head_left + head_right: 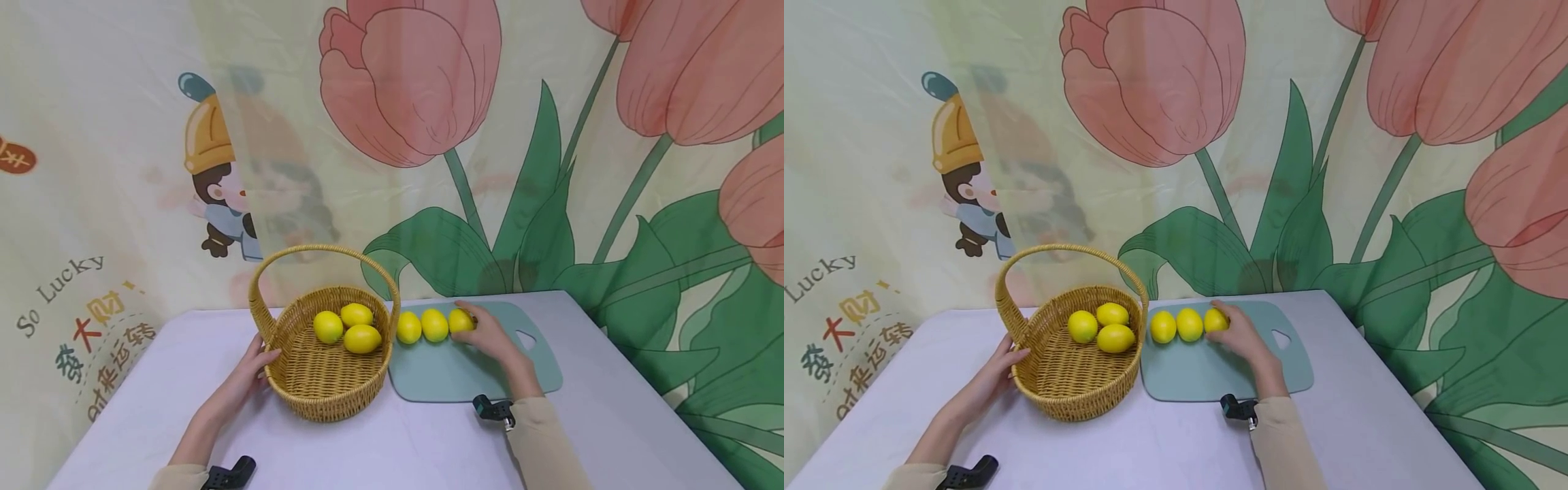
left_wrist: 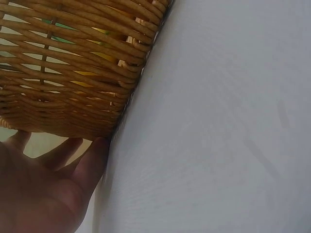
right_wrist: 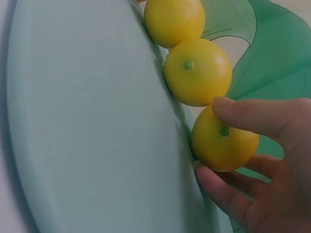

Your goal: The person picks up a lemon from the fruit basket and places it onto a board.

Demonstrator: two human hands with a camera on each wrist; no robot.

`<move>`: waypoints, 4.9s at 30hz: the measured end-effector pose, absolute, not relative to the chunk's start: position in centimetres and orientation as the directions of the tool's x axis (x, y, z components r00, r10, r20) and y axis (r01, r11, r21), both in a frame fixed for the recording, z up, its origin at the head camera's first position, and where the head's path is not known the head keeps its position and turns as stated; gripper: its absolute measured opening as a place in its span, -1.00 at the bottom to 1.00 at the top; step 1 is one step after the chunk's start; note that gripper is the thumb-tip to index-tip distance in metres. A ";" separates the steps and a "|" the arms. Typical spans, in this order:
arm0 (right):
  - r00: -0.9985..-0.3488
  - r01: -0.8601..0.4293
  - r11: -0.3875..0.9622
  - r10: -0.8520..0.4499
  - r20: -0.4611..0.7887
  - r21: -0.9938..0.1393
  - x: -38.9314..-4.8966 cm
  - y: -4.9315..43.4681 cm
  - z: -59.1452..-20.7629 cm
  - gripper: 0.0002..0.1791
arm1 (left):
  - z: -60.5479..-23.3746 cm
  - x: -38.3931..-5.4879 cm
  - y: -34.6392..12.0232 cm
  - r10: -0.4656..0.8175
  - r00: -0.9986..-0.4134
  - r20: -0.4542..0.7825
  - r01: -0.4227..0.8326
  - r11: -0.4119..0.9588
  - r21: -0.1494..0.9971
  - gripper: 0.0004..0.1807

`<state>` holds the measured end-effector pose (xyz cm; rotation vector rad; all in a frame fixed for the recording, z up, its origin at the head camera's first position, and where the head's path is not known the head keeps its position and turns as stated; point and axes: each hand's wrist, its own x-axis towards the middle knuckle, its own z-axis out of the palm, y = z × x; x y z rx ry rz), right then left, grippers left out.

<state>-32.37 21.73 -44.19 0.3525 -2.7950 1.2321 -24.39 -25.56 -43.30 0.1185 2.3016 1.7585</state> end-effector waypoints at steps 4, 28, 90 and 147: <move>-0.976 -0.213 0.643 -0.170 0.134 -0.735 -32.2 22.0 -43.9 -0.19 | -43.3 -24.4 -25.6 0.213 -0.967 -0.136 -0.076 0.267 0.961 -0.12; -0.973 -0.224 0.665 -0.194 0.125 -0.712 -31.0 22.5 -40.3 -0.23 | -43.0 -24.5 -25.8 0.220 -0.968 -0.121 -0.060 0.264 0.963 -0.14; -0.761 -0.573 0.523 -0.626 0.172 -0.631 -24.1 7.7 -35.0 -0.30 | -43.6 -24.4 -25.5 0.206 -0.971 -0.120 -0.068 0.242 0.968 -0.13; -0.850 -0.511 0.788 -0.524 0.063 -0.343 -26.5 1.0 -39.8 -0.34 | -43.7 -24.4 -25.5 0.195 -0.971 -0.141 -0.090 0.250 0.964 -0.12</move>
